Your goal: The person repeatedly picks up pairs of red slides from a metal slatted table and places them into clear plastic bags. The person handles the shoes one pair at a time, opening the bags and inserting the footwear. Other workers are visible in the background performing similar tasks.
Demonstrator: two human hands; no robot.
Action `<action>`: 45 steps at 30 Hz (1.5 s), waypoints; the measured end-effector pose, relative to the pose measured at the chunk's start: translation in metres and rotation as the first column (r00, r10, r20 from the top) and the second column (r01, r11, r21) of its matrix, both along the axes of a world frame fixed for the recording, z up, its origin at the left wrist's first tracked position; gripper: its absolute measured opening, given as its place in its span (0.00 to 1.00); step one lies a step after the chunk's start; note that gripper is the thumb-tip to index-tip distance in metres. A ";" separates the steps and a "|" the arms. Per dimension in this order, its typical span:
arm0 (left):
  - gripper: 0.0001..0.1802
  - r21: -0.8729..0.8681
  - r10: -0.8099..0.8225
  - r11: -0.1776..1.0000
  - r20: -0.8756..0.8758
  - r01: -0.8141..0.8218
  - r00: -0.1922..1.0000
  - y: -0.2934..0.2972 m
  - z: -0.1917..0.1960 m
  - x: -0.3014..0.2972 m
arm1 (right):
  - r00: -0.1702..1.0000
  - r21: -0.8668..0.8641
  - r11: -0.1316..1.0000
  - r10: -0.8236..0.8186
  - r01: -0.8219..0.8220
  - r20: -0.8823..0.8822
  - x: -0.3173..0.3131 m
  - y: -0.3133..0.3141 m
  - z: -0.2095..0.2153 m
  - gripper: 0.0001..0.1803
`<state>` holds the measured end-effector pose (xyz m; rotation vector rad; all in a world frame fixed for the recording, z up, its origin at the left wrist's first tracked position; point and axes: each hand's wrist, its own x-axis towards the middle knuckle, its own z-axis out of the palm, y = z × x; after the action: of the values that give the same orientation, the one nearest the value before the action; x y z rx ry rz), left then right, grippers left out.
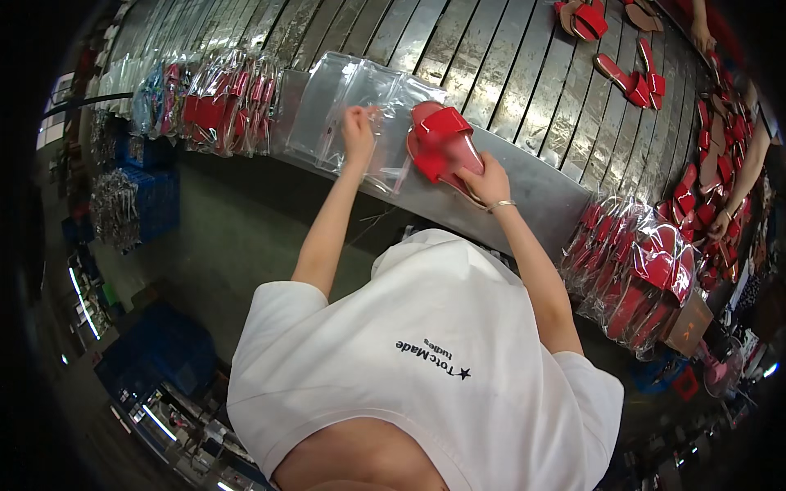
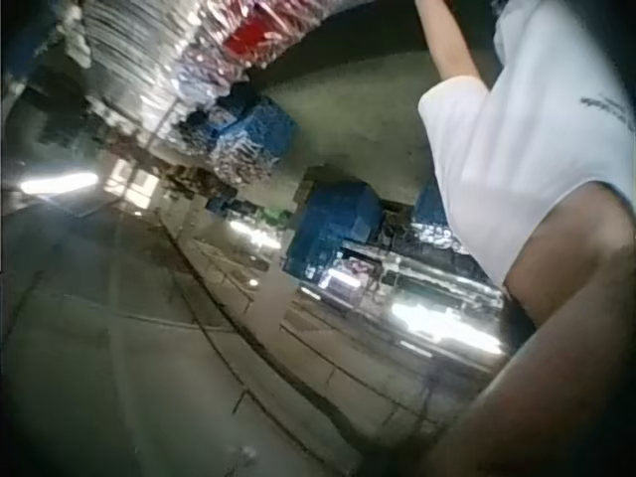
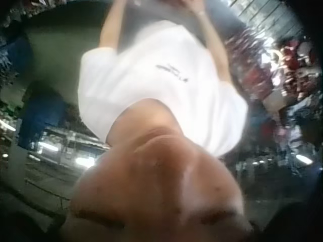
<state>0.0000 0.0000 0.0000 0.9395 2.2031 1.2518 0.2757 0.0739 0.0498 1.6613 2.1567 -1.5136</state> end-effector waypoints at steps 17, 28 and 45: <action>0.12 0.103 -0.444 0.837 -0.446 0.538 0.777 0.023 0.141 0.068 | 0.929 0.115 0.963 -0.199 0.245 -0.312 -0.051 0.011 0.029 0.29; 0.44 0.085 -0.708 0.612 0.504 0.787 0.496 0.017 0.126 0.167 | 0.424 -0.017 0.609 -0.573 0.793 -0.701 -0.005 0.055 0.125 0.19; 0.12 0.052 -0.163 0.964 0.891 0.261 0.424 -0.001 0.017 0.208 | 0.972 0.710 0.668 -0.210 0.222 -0.106 0.097 0.001 -0.019 0.28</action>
<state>0.2081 -0.0015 0.0173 0.3154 1.2056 1.1109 0.3730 0.0752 0.0304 2.1644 2.8777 -0.6812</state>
